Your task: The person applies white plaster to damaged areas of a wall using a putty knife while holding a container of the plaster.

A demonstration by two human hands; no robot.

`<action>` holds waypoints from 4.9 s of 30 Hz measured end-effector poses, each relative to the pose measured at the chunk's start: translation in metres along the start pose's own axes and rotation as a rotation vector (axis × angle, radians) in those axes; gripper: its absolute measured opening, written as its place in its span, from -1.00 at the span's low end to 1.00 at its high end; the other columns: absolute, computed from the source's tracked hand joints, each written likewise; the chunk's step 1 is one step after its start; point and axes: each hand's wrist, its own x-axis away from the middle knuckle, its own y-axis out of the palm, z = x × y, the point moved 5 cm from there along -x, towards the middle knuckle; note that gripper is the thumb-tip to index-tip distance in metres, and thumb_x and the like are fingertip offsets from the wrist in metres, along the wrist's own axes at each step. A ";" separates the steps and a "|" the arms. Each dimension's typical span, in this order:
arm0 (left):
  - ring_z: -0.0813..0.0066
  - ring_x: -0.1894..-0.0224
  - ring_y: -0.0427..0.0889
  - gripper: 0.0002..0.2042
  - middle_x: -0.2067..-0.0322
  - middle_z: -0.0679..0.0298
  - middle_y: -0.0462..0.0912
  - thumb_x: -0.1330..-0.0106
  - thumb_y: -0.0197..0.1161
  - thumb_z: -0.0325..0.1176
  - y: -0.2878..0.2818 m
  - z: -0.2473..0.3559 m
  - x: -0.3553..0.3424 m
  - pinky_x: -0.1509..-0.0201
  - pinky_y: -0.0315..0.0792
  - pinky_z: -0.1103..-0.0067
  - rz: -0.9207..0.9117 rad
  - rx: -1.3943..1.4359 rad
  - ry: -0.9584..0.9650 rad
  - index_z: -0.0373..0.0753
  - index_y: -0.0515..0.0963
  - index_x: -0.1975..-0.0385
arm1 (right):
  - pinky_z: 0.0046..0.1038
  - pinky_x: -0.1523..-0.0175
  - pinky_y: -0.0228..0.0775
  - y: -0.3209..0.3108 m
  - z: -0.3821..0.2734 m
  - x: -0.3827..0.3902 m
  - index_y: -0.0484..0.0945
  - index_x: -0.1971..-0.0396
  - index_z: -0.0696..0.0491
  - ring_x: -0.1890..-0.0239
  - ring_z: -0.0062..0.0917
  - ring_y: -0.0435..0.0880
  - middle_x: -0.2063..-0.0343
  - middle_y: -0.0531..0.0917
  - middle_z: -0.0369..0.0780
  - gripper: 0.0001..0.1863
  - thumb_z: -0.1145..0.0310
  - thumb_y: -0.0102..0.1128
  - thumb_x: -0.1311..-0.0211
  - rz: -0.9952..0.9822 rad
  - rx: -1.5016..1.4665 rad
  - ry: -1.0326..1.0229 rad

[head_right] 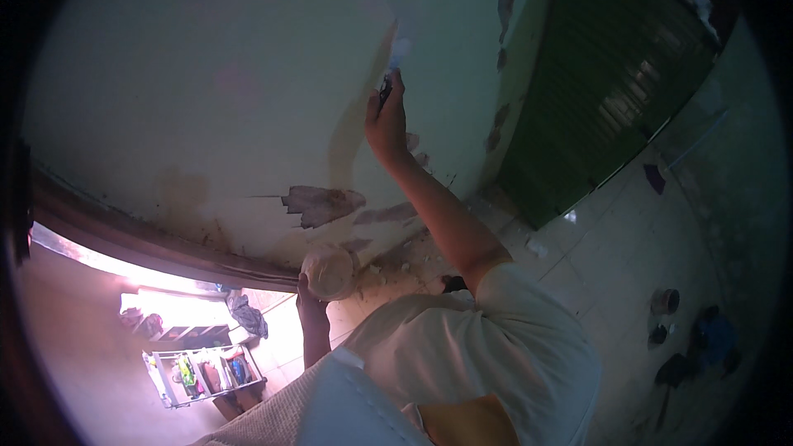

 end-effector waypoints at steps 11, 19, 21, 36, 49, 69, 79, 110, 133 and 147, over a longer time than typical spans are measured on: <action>0.19 -0.19 0.44 -0.30 -0.17 0.04 0.40 -0.33 0.14 0.13 0.007 0.002 0.004 -0.11 0.46 0.32 -0.024 0.021 -0.017 -0.35 0.29 -0.25 | -0.23 -0.07 0.47 -0.035 -0.033 -0.015 0.11 -0.32 0.19 -0.03 -0.10 0.55 -0.03 0.45 0.08 -0.47 0.44 -0.06 -0.40 -0.054 0.069 -0.200; 0.17 -0.20 0.43 -0.28 -0.17 0.02 0.40 -0.33 0.11 0.16 0.021 -0.003 0.001 -0.14 0.43 0.30 -0.008 0.020 -0.015 -0.35 0.27 -0.26 | -0.27 0.00 0.48 -0.062 0.038 0.005 0.21 -0.29 0.08 0.04 -0.13 0.60 0.05 0.53 0.00 -0.52 0.44 -0.03 -0.39 -0.188 0.282 -0.176; 0.17 -0.18 0.45 -0.28 -0.16 0.02 0.40 -0.33 0.11 0.15 0.028 -0.001 0.002 -0.13 0.44 0.30 0.021 0.022 -0.032 -0.35 0.26 -0.27 | -0.29 0.01 0.47 -0.074 0.053 0.045 0.23 -0.27 0.09 0.04 -0.14 0.60 0.06 0.54 -0.01 -0.53 0.42 -0.01 -0.39 -0.228 0.237 -0.123; 0.38 -0.04 0.49 -0.47 -0.01 0.19 0.50 -0.39 0.10 0.02 0.063 -0.023 -0.045 -0.09 0.38 0.48 -0.199 -0.051 -0.049 -0.30 0.40 -0.14 | -0.34 0.23 0.45 -0.180 -0.105 0.103 0.53 0.16 0.08 0.35 -0.33 0.65 0.38 0.65 -0.15 -0.77 0.31 0.20 -0.23 -1.027 0.183 0.179; 0.63 0.39 0.33 -0.59 0.44 0.41 0.40 -0.36 0.09 0.08 0.087 -0.073 0.005 0.34 0.22 0.60 -0.503 -0.228 -0.115 -0.22 0.47 0.34 | -0.42 0.20 0.46 -0.199 -0.094 0.188 0.44 0.01 0.18 0.33 -0.41 0.59 0.19 0.52 -0.12 -0.63 0.31 0.22 -0.27 -0.914 0.349 0.301; 0.55 0.37 0.58 -0.50 0.25 0.26 0.59 -0.35 0.06 0.12 0.300 -0.030 0.067 0.36 0.48 0.54 -0.605 -0.190 -0.033 -0.21 0.49 0.00 | -0.52 0.31 0.45 -0.525 -0.011 0.254 0.39 -0.05 0.23 0.33 -0.59 0.61 0.28 0.54 -0.23 -0.44 -0.04 -0.08 -0.46 -0.336 0.097 0.813; 0.14 0.13 0.56 -0.35 0.01 0.00 0.44 -0.30 -0.07 0.17 0.558 0.138 0.137 0.19 0.59 0.25 -0.820 -0.273 0.228 -0.30 0.35 -0.14 | -0.50 0.31 0.47 -0.679 0.043 0.297 0.41 -0.01 0.21 0.33 -0.53 0.65 0.27 0.58 -0.19 -0.46 -0.03 -0.05 -0.44 -0.158 0.116 0.994; 0.36 0.17 0.59 -0.35 0.10 0.11 0.59 -0.21 -0.01 0.29 1.039 0.291 0.099 0.16 0.58 0.43 -0.965 -0.658 0.675 -0.14 0.48 -0.06 | -0.49 0.33 0.49 -0.814 0.188 0.050 0.49 0.03 0.19 0.32 -0.49 0.69 0.27 0.62 -0.14 -0.59 0.12 0.02 -0.44 0.007 0.257 0.987; 0.23 -0.04 0.58 -0.51 0.00 0.01 0.53 -0.43 0.01 -0.05 0.916 0.183 0.154 0.04 0.51 0.38 -0.362 0.019 1.003 -0.45 0.43 -0.02 | -0.59 0.21 0.36 -0.961 0.130 -0.477 0.57 0.15 0.12 0.34 -0.71 0.51 0.36 0.62 -0.32 -0.68 0.15 0.07 -0.41 0.348 0.175 -0.053; -0.04 -0.22 0.15 -0.25 -0.11 -0.16 0.13 -0.17 0.37 -0.25 0.861 -0.151 0.290 -0.32 0.02 0.14 -0.257 -0.577 1.188 -0.50 0.04 -0.18 | -0.26 -0.23 0.25 -0.934 0.324 -0.458 0.51 -0.02 0.25 -0.11 -0.10 0.49 -0.03 0.53 0.08 -0.45 0.04 -0.13 -0.42 0.488 0.269 0.194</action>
